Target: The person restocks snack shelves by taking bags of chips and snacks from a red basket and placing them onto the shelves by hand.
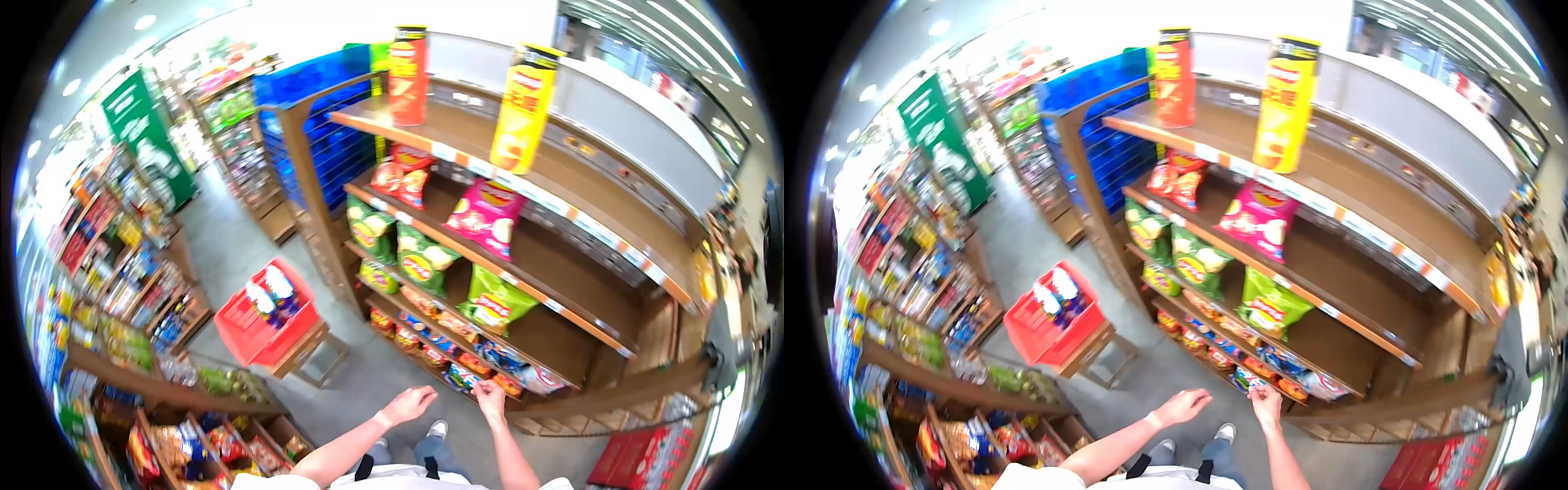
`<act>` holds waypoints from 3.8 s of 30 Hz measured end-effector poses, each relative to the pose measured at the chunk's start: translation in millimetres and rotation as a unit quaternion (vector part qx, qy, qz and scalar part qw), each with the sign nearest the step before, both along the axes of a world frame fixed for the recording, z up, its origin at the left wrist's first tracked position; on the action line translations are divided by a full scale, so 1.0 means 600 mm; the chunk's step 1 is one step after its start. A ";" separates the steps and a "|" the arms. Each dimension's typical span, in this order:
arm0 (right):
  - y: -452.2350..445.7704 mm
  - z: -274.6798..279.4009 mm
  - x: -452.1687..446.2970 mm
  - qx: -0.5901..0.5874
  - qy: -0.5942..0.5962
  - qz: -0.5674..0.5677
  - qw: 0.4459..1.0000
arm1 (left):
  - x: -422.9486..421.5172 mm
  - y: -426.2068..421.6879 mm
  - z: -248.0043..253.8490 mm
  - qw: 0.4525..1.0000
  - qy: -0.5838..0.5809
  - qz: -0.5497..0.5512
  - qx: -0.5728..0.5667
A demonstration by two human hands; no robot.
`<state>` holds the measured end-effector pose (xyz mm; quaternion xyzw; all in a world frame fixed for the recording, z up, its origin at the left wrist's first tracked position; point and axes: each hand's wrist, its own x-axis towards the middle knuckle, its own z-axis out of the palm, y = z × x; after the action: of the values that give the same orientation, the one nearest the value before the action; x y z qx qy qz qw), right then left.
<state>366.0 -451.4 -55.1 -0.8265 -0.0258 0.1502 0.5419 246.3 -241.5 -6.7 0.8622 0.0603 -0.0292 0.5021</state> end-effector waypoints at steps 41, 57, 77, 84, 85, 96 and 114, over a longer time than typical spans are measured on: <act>0.952 0.004 -0.050 -0.169 -0.297 0.693 0.635 | -0.352 0.652 -0.036 0.861 0.034 0.497 0.103; 1.195 -0.094 -0.167 -0.216 -0.119 0.569 0.785 | -0.360 0.652 -0.031 0.804 0.106 0.581 0.073; 1.208 -0.063 -0.198 -0.092 -0.127 0.509 0.846 | -0.405 0.683 -0.019 0.812 0.084 0.575 0.044; 1.261 0.201 -0.119 0.039 -0.052 0.689 0.722 | -0.410 0.815 0.073 0.812 -0.049 0.571 0.105; 1.260 0.272 -0.115 0.031 -0.038 0.692 0.721 | -0.407 0.831 0.114 0.815 -0.088 0.568 0.076; 1.238 0.595 -0.104 0.027 0.051 0.704 0.708 | -0.350 0.847 0.282 0.844 -0.304 0.363 -0.253; 1.031 0.476 -0.196 0.220 0.144 0.474 0.841 | -0.285 0.785 0.286 0.793 -0.383 0.371 -0.294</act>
<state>248.3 167.2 230.2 -0.5418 -0.3679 0.4966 0.5696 75.1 229.5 164.9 0.5251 0.1669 0.4758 0.6856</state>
